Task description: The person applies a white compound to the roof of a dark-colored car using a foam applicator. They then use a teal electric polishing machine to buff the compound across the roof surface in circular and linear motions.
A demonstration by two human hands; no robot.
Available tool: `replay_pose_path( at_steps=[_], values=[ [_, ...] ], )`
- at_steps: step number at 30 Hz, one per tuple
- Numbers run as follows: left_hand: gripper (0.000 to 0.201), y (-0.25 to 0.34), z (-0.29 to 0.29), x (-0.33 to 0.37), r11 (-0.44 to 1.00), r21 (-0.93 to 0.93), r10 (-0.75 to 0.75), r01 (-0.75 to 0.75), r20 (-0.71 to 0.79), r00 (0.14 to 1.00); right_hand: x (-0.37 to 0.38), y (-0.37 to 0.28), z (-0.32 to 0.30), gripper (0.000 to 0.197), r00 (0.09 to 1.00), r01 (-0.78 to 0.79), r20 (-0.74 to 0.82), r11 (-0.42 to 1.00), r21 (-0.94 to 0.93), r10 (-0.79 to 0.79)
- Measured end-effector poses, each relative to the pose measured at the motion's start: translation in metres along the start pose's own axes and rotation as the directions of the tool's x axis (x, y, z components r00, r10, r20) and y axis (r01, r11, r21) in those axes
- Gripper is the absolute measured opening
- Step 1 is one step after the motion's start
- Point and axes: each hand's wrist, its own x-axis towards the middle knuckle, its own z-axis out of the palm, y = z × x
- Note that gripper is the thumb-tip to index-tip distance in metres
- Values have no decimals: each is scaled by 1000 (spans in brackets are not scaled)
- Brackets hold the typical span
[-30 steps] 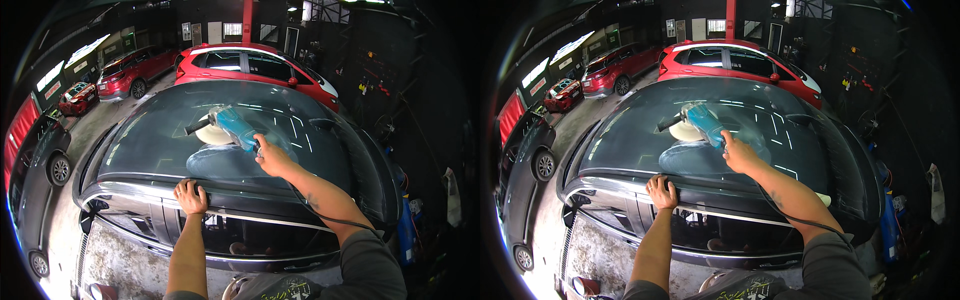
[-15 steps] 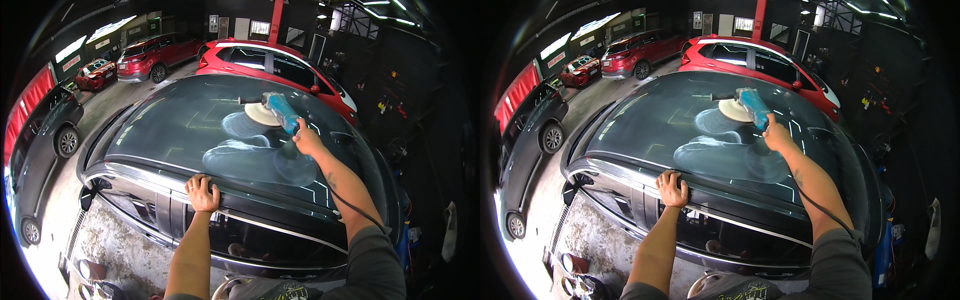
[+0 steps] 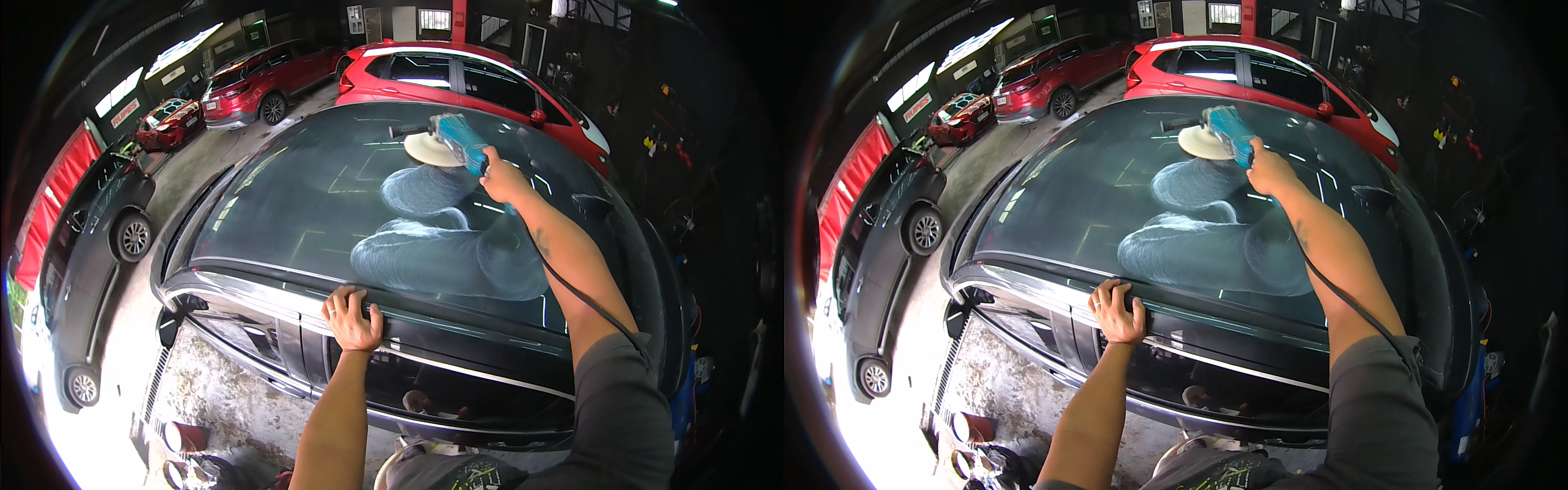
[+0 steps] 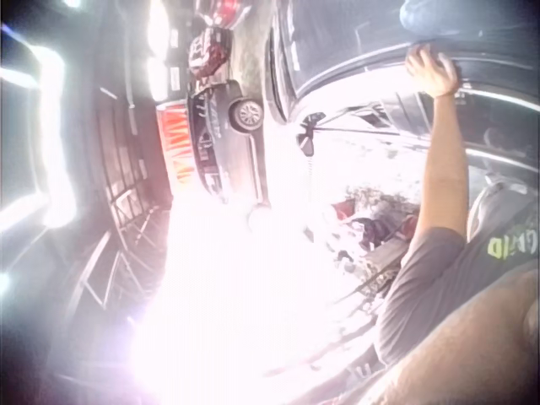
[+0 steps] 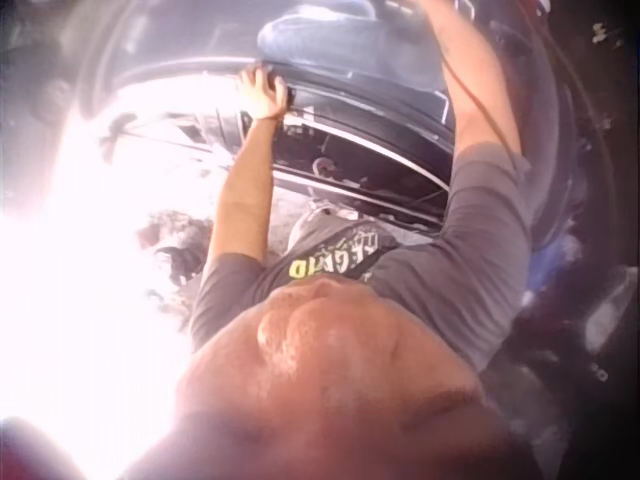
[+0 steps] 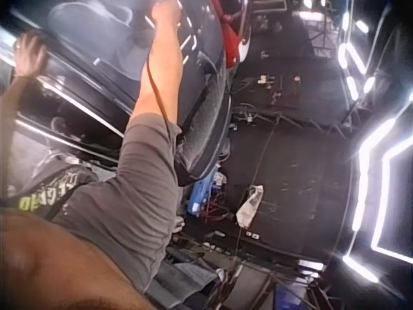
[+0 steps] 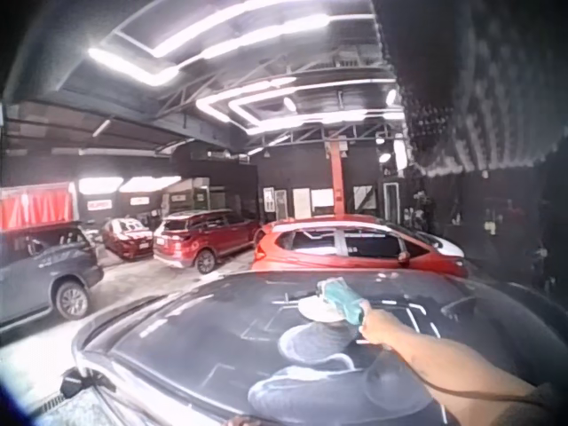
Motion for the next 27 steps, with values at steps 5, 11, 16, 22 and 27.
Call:
replay_pose_path(
  at_steps=[5,11,16,22,27],
  values=[
    [35,3,4,2,1000,-3,-4,4,13,1000,29,-19,19,75,1000,1,-7,1000,10,-1],
    [35,1,5,2,1000,1,6,-6,8,1000,48,-52,32,80,1000,17,-22,999,-37,-18],
    [35,1,4,2,1000,1,11,-11,12,1000,51,-71,34,83,1000,-24,-7,998,-55,23],
    [35,-1,5,1,1000,2,7,-7,8,1000,38,-55,28,80,997,-81,-16,994,-75,80],
    [36,-2,5,1,1000,6,19,-19,-2,1000,25,-22,14,80,989,-143,11,984,-109,145]
  ],
)
